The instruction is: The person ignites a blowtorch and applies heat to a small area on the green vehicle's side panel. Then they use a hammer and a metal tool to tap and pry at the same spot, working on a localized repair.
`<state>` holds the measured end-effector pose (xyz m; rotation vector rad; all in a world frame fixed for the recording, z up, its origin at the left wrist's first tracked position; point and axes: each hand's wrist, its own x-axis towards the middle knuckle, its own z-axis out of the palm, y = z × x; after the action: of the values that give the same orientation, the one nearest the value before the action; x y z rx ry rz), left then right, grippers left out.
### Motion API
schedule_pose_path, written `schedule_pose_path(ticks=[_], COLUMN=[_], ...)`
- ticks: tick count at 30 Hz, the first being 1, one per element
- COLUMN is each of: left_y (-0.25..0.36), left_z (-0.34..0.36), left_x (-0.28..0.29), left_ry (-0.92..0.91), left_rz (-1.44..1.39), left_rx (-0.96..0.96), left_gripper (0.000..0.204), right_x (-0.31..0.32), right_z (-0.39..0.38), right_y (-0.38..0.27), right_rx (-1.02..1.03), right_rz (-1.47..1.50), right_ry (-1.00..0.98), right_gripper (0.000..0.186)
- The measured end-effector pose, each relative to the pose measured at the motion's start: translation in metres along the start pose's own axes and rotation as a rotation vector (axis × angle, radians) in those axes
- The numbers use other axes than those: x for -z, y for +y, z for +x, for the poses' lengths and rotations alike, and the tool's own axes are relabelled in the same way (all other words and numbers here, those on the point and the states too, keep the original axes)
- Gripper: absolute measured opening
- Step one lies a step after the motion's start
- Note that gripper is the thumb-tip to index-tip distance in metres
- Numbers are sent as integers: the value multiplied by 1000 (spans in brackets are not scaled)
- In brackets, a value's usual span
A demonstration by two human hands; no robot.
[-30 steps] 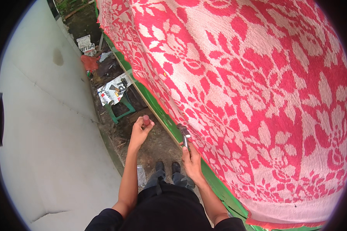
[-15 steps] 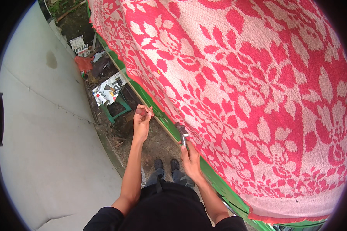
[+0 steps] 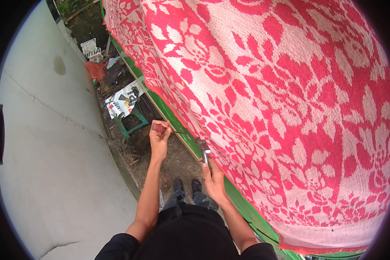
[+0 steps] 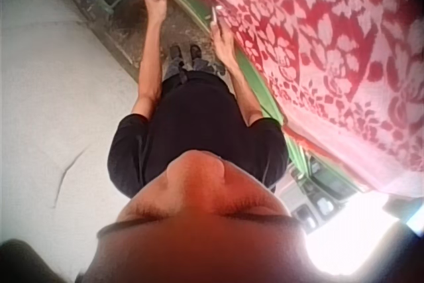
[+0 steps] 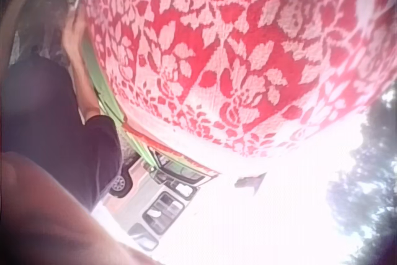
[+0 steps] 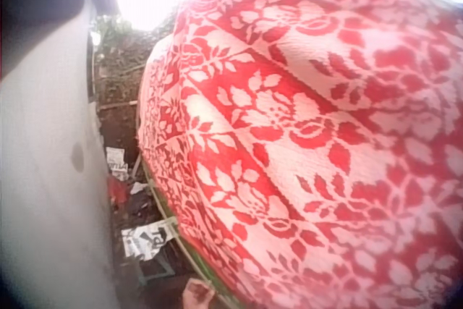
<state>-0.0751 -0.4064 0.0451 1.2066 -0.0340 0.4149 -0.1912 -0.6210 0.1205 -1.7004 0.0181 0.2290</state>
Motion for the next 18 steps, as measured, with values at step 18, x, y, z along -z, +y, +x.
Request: schedule_pose_path(ticks=[18], left_y=[1], left_z=[8], left_x=[-13], left_ry=[-63], left_rz=[-17], left_rx=[8], left_gripper=[19], right_x=[-1], right_z=[6], right_y=[-1], right_rx=[-9], right_rz=[12], right_ry=[-16], right_gripper=[29])
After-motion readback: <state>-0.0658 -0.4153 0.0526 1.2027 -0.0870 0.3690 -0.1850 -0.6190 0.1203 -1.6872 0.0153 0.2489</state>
